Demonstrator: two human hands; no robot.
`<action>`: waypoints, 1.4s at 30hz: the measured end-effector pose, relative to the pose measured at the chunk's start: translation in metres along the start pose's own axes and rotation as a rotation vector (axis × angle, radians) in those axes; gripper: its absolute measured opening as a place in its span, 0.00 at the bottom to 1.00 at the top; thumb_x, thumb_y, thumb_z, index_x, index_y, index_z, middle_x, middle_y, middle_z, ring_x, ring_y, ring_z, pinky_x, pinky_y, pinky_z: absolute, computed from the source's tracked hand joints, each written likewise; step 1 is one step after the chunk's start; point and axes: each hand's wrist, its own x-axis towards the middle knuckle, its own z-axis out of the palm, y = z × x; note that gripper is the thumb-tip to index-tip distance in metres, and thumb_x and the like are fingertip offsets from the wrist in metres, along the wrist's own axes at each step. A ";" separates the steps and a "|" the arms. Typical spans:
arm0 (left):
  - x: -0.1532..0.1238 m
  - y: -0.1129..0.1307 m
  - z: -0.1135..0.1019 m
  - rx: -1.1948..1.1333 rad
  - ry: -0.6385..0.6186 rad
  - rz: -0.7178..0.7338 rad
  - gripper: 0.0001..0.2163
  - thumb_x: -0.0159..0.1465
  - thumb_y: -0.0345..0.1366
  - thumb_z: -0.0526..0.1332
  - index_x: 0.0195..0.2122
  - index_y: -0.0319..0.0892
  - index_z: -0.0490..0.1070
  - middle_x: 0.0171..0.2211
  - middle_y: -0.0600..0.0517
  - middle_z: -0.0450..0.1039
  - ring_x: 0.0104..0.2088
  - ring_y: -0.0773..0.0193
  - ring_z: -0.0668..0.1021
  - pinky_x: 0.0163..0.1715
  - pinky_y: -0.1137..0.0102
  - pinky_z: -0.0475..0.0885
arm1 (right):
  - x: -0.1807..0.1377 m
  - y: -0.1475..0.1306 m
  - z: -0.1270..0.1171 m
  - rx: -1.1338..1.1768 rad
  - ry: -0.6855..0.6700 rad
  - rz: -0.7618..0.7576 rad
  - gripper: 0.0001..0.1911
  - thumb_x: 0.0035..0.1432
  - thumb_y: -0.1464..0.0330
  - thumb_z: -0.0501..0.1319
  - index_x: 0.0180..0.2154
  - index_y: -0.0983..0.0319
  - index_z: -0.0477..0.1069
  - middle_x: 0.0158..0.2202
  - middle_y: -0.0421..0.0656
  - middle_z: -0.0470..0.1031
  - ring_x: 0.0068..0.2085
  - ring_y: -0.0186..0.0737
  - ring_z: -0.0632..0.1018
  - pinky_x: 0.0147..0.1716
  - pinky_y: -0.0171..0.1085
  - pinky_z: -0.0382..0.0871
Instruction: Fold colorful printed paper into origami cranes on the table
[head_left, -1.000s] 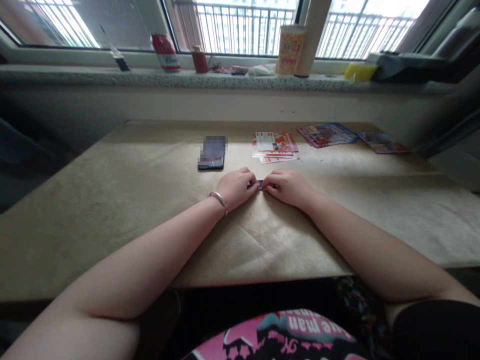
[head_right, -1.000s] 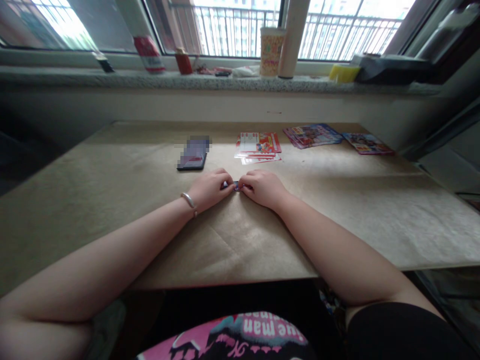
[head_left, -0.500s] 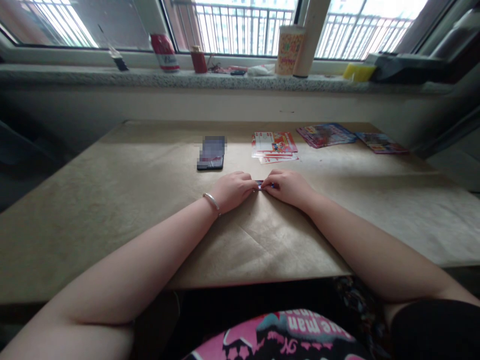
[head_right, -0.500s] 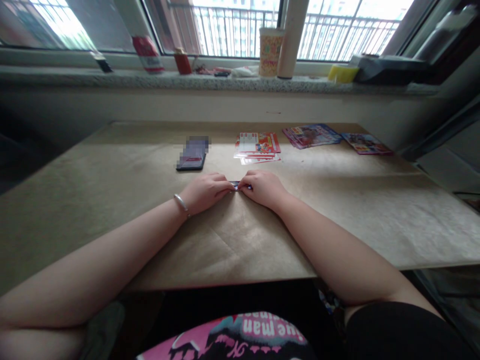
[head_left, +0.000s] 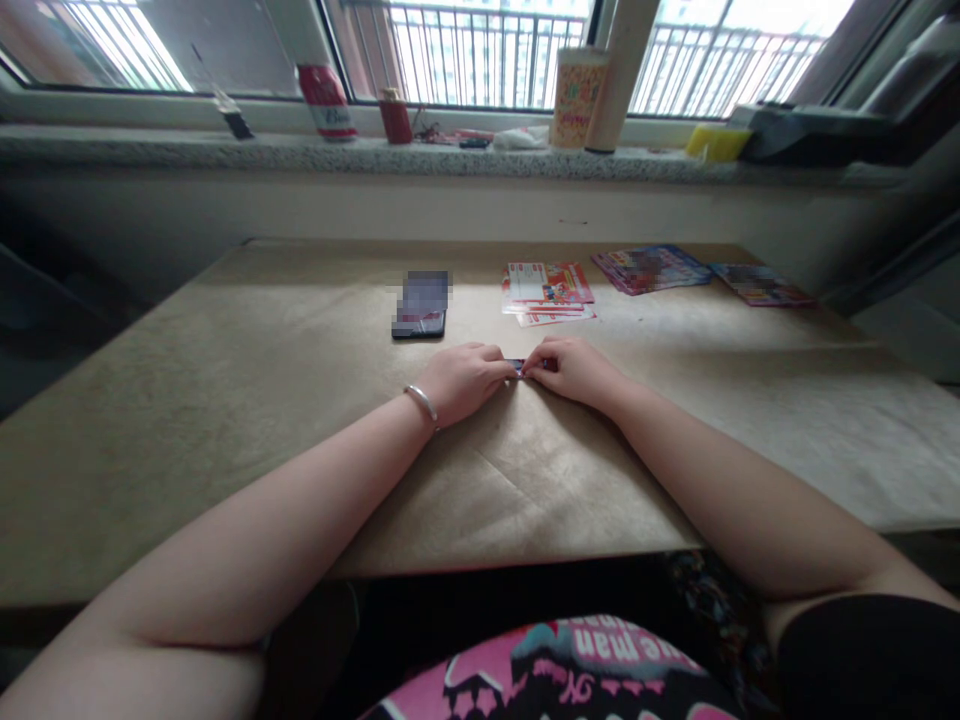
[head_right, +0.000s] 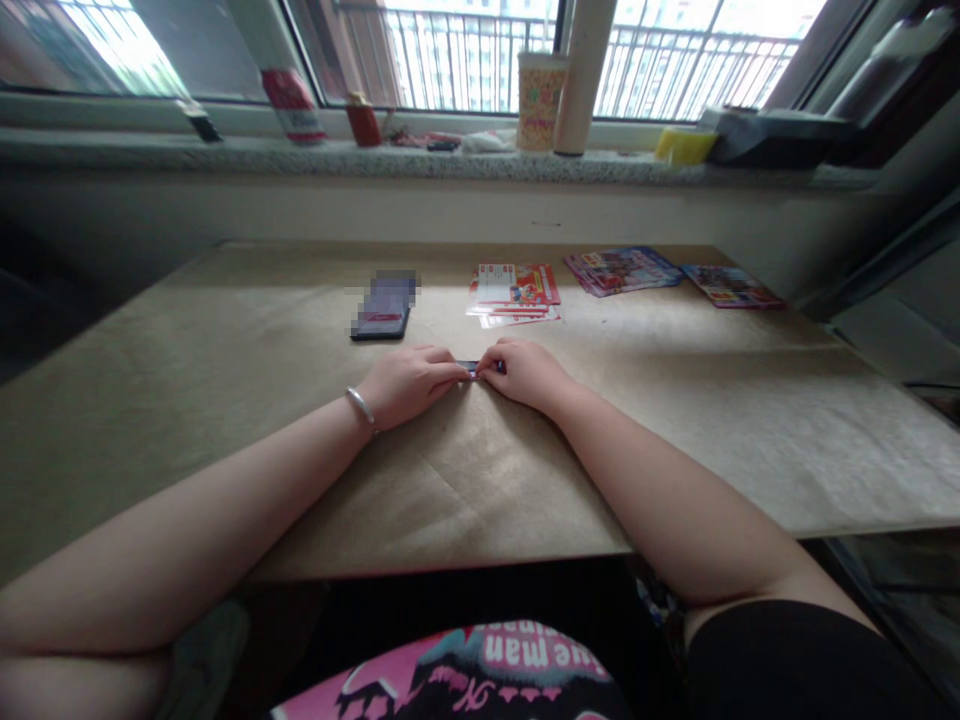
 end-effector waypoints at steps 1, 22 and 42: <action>0.000 0.000 0.000 -0.001 0.003 0.000 0.10 0.66 0.33 0.57 0.42 0.48 0.77 0.36 0.51 0.76 0.36 0.64 0.76 0.30 0.73 0.67 | 0.000 0.000 0.000 0.009 0.001 0.006 0.06 0.55 0.70 0.62 0.33 0.60 0.79 0.30 0.42 0.75 0.31 0.34 0.73 0.33 0.33 0.65; 0.002 0.007 -0.004 0.089 -0.045 -0.021 0.09 0.67 0.33 0.56 0.41 0.47 0.77 0.35 0.51 0.75 0.35 0.63 0.76 0.28 0.71 0.65 | -0.009 -0.004 -0.009 -0.267 -0.009 -0.196 0.12 0.60 0.68 0.56 0.39 0.56 0.79 0.37 0.42 0.78 0.36 0.37 0.76 0.35 0.35 0.62; 0.003 0.011 -0.007 0.109 -0.103 -0.001 0.10 0.66 0.31 0.56 0.41 0.44 0.77 0.38 0.49 0.74 0.37 0.62 0.75 0.33 0.70 0.69 | -0.010 -0.021 -0.017 -0.466 -0.109 -0.217 0.12 0.60 0.70 0.55 0.39 0.58 0.78 0.39 0.44 0.78 0.38 0.40 0.74 0.34 0.37 0.59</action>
